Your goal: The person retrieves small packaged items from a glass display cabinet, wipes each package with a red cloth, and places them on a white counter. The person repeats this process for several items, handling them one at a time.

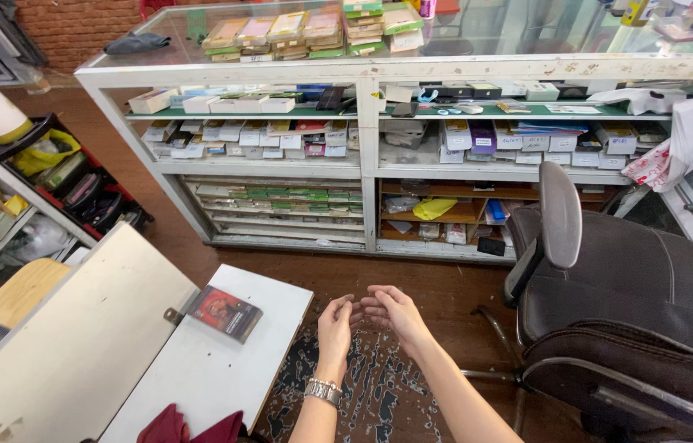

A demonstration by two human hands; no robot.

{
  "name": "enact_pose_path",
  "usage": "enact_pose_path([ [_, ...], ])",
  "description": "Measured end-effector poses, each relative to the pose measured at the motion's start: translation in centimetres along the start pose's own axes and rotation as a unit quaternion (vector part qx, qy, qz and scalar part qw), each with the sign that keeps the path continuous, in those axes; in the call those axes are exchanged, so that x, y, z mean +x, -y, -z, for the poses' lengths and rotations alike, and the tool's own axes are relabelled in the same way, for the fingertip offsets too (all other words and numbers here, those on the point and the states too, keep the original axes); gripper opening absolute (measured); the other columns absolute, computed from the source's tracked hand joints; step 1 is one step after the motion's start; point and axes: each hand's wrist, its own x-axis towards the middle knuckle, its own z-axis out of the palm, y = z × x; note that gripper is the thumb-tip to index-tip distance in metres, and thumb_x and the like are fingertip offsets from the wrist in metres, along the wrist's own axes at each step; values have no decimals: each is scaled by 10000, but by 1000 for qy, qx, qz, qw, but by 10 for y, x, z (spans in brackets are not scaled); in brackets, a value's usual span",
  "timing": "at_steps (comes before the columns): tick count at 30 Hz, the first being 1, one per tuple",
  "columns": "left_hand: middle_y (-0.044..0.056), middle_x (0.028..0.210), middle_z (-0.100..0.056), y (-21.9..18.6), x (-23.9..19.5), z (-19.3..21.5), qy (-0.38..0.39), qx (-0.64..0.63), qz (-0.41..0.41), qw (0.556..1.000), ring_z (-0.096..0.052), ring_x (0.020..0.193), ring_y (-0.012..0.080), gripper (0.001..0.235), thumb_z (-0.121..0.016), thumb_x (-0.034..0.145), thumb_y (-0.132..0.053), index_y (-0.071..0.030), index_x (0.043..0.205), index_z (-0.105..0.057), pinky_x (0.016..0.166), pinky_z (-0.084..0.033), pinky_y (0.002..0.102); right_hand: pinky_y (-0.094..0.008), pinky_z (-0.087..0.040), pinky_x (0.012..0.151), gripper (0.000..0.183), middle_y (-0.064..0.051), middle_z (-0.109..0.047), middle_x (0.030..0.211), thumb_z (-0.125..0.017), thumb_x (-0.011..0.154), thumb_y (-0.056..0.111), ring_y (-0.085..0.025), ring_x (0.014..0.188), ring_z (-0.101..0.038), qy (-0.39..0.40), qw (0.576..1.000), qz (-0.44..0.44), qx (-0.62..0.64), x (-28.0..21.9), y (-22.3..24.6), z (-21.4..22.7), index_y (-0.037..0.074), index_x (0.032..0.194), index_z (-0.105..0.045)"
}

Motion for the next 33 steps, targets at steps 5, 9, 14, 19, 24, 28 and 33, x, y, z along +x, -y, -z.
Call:
enact_pose_path([
  [5, 144, 1137, -758, -5, 35, -13, -9, 13, 18, 1000, -751, 1003, 201, 344, -502, 1026, -187, 0, 1278, -643, 840, -598, 324, -309, -568, 893, 353, -93, -739, 1144, -473, 1052, 242, -143, 993, -685, -3, 999, -18, 31, 36, 8, 9, 63, 1320, -618],
  [9, 140, 1125, -755, -16, 83, -12, -21, -13, 17, 1000, -746, 982, 205, 337, -498, 1027, -185, -3, 1270, -645, 820, -588, 331, -307, -562, 889, 348, -76, -746, 1146, -479, 1046, 242, -135, 980, -678, 8, 999, -16, 32, 85, 22, 4, 78, 1318, -620],
  [14, 132, 1111, -759, -37, 161, 4, -34, -23, -4, 999, -750, 955, 179, 327, -499, 1031, -184, -8, 1259, -654, 800, -583, 302, -319, -557, 910, 346, -84, -747, 1146, -487, 1046, 246, -144, 997, -687, 19, 999, -17, 28, 158, 46, -20, 80, 1319, -620],
  [19, 119, 1065, -755, -62, 237, 24, -47, -42, -32, 998, -739, 913, 165, 306, -530, 1024, -178, 0, 1233, -665, 786, -579, 293, -324, -550, 905, 355, -84, -746, 1150, -481, 1046, 251, -151, 1003, -690, 40, 999, -6, 28, 226, 71, -53, 76, 1322, -617],
  [24, 112, 1023, -756, -79, 287, 46, -57, -79, -71, 993, -720, 880, 162, 276, -583, 1005, -140, 26, 1208, -669, 775, -573, 292, -335, -557, 905, 350, -86, -744, 1140, -482, 1042, 242, -162, 1003, -692, 65, 997, -20, 43, 277, 83, -88, 70, 1315, -617],
  [28, 100, 1033, -762, -94, 309, 77, -99, -65, -74, 990, -722, 881, 150, 269, -604, 986, -130, 12, 1205, -669, 766, -564, 285, -336, -553, 915, 349, -89, -739, 1155, -473, 1049, 246, -162, 1013, -686, 94, 995, -34, 6, 315, 89, -120, 73, 1315, -618],
  [33, 95, 1045, -768, -106, 335, 111, -176, -69, -65, 980, -732, 885, 147, 279, -595, 985, -148, -9, 1218, -663, 762, -565, 286, -339, -549, 930, 354, -88, -738, 1177, -460, 1044, 250, -162, 1033, -688, 164, 984, -61, -23, 366, 90, -161, 87, 1318, -614],
])
